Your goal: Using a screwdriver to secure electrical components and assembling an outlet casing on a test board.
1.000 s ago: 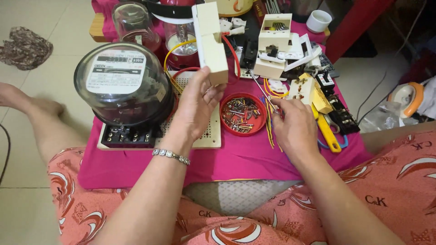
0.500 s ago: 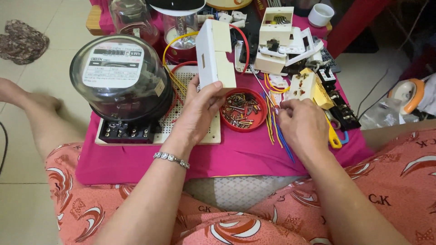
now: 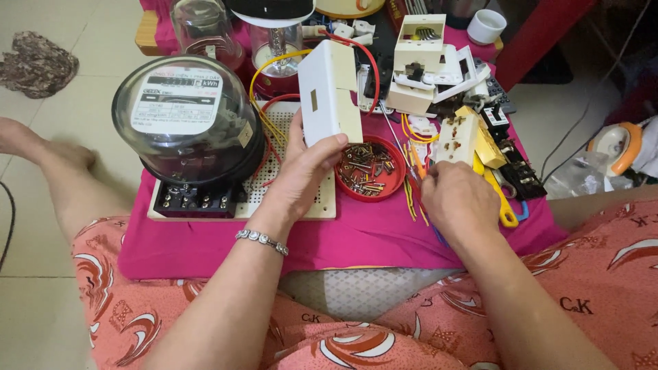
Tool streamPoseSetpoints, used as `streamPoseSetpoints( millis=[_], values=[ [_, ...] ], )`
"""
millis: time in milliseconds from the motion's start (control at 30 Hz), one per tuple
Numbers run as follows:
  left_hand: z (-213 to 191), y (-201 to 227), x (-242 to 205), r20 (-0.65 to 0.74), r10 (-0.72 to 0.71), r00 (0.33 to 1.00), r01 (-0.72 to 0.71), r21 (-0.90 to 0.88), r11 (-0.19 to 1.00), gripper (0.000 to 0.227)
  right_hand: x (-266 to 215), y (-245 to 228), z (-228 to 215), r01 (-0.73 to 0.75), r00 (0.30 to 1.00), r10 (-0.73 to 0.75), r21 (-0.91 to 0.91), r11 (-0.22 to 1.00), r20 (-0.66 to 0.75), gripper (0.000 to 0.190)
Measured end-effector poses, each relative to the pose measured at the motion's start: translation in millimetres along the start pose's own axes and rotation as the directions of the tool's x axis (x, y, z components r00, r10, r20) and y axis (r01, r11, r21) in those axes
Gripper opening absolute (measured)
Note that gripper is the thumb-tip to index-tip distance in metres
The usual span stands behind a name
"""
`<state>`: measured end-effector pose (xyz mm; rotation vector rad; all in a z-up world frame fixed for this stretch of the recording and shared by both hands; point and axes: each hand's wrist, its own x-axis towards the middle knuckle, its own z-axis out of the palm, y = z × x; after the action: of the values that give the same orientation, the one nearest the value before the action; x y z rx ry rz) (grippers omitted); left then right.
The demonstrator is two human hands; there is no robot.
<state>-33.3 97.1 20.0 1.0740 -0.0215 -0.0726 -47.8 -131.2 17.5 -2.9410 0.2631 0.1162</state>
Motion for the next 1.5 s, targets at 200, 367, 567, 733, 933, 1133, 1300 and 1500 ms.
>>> streamPoseSetpoints(
  millis=[200, 367, 567, 733, 933, 1133, 1300, 1500],
  values=[
    [0.4, -2.1, 4.5, 0.004, -0.005, 1.0, 0.005, 0.04, 0.999, 0.128, -5.7, -11.0, -12.5, -0.051, 0.997, 0.051, -0.003, 0.999, 0.062, 0.038],
    [1.2, -4.2, 4.7, 0.003, -0.002, 1.0, 0.002, 0.054, 0.999, 0.128, -1.0, -7.4, -9.5, -0.074, 0.996, 0.075, -0.016, 0.997, 0.055, 0.038],
    [0.3, -6.2, 3.7, -0.011, 0.0, 1.0, 0.0, 0.019, 1.0, 0.129, 9.7, 3.4, 1.5, -0.08, 0.99, 0.081, -0.011, 0.997, 0.113, 0.039],
    [1.6, -8.3, 5.2, -0.032, 0.007, 0.999, -0.007, 0.017, 1.0, 0.126, 11.4, 3.7, 1.6, -0.089, 0.984, 0.091, -0.019, 0.996, 0.152, 0.043],
    [0.9, -9.3, 9.1, -0.015, 0.0, 1.0, 0.002, 0.102, 0.995, 0.127, 1.5, -6.3, -12.1, -0.115, 0.976, 0.118, -0.027, 0.993, 0.184, 0.048],
    [7.0, -3.1, 2.5, -0.08, 0.014, 0.997, 0.001, 0.185, 0.983, 0.13, -10.0, -15.8, -27.4, -0.107, 0.976, 0.099, 0.029, 0.994, 0.195, 0.053],
    [8.6, -4.4, 2.3, -0.12, 0.01, 0.993, 0.021, 0.251, 0.968, 0.131, -4.2, -2.8, -24.0, -0.121, 0.987, 0.102, 0.161, 0.98, 0.124, 0.053],
    [19.6, -1.1, 0.8, -0.045, 0.04, 0.998, -0.028, 0.233, 0.972, 0.129, 3.8, -13.8, -6.3, -0.116, 0.99, 0.13, 0.856, 0.503, 0.058, 0.05]
  ],
)
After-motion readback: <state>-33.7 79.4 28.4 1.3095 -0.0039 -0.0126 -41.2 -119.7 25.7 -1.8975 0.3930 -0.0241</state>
